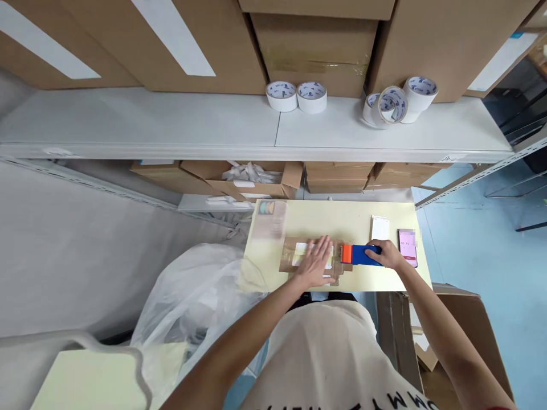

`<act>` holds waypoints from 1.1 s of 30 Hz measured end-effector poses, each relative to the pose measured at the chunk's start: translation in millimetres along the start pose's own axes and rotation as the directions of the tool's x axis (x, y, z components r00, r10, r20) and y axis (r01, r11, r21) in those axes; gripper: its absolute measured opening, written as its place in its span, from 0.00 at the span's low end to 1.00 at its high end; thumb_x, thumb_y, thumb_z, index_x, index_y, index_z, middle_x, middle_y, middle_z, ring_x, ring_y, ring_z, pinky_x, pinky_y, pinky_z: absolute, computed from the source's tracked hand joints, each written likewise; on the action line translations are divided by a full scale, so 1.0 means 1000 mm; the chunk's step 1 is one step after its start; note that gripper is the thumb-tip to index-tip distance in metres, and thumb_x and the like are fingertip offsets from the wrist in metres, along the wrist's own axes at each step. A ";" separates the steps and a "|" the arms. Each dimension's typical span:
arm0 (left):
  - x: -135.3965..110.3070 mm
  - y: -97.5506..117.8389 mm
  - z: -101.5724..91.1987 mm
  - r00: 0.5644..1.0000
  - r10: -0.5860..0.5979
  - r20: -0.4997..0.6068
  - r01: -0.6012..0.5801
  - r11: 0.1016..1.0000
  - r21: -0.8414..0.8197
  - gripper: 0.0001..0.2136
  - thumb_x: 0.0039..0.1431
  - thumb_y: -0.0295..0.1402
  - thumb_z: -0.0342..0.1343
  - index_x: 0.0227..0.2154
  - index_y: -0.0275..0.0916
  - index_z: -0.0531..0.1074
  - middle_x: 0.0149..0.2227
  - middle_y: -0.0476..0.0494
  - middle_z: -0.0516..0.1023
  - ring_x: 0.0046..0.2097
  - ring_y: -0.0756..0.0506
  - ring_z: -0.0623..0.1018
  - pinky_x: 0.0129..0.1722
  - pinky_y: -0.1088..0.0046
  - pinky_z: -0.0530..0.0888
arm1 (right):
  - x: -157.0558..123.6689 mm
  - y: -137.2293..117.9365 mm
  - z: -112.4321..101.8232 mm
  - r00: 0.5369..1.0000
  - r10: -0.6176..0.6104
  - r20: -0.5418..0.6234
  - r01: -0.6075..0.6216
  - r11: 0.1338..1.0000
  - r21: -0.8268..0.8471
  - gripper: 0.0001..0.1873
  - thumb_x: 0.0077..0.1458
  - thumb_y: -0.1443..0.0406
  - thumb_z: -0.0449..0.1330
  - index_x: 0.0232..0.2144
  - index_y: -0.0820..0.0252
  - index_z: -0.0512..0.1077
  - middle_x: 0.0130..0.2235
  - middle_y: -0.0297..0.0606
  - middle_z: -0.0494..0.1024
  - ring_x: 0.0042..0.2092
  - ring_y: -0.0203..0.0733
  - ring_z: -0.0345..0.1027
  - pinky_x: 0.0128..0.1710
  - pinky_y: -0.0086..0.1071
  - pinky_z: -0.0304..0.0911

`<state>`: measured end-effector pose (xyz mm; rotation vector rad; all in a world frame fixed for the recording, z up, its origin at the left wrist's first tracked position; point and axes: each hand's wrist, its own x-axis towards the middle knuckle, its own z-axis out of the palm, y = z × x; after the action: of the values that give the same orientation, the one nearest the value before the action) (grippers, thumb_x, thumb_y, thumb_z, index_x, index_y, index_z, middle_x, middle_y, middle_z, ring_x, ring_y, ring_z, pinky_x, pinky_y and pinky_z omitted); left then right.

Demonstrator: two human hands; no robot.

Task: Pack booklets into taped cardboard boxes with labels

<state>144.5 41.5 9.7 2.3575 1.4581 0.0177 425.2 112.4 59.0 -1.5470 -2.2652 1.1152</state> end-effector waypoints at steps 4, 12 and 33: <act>0.019 0.021 0.002 1.000 0.015 -0.002 -0.015 1.000 -0.024 0.51 0.51 0.55 0.55 0.68 0.28 0.41 0.70 0.29 0.44 0.71 0.33 0.43 0.67 0.54 0.38 | 0.006 0.001 0.009 0.998 -0.052 0.048 0.052 0.998 -0.016 0.21 0.57 0.51 0.52 0.36 0.59 0.77 0.32 0.40 0.81 0.30 0.42 0.73 0.31 0.31 0.63; 0.019 0.014 -0.003 0.998 -0.047 0.049 0.049 0.998 -0.028 0.49 0.51 0.52 0.58 0.68 0.32 0.43 0.70 0.29 0.42 0.70 0.31 0.45 0.67 0.50 0.39 | -0.008 0.034 -0.024 0.986 0.032 0.166 -0.010 0.992 -0.129 0.26 0.52 0.42 0.56 0.20 0.57 0.72 0.18 0.37 0.73 0.20 0.38 0.63 0.22 0.30 0.53; 0.041 0.031 -0.006 0.964 -0.237 -0.120 0.228 0.970 -0.087 0.46 0.50 0.52 0.59 0.67 0.39 0.48 0.71 0.28 0.37 0.69 0.23 0.41 0.61 0.34 0.41 | -0.038 0.052 0.096 0.954 0.122 -0.273 -0.197 0.943 -0.270 0.20 0.55 0.71 0.47 0.50 0.68 0.64 0.39 0.50 0.76 0.44 0.55 0.69 0.49 0.49 0.63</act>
<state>189.5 66.4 17.3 2.1493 1.7579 0.1629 429.2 43.4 -33.9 -1.8927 -2.2364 0.5830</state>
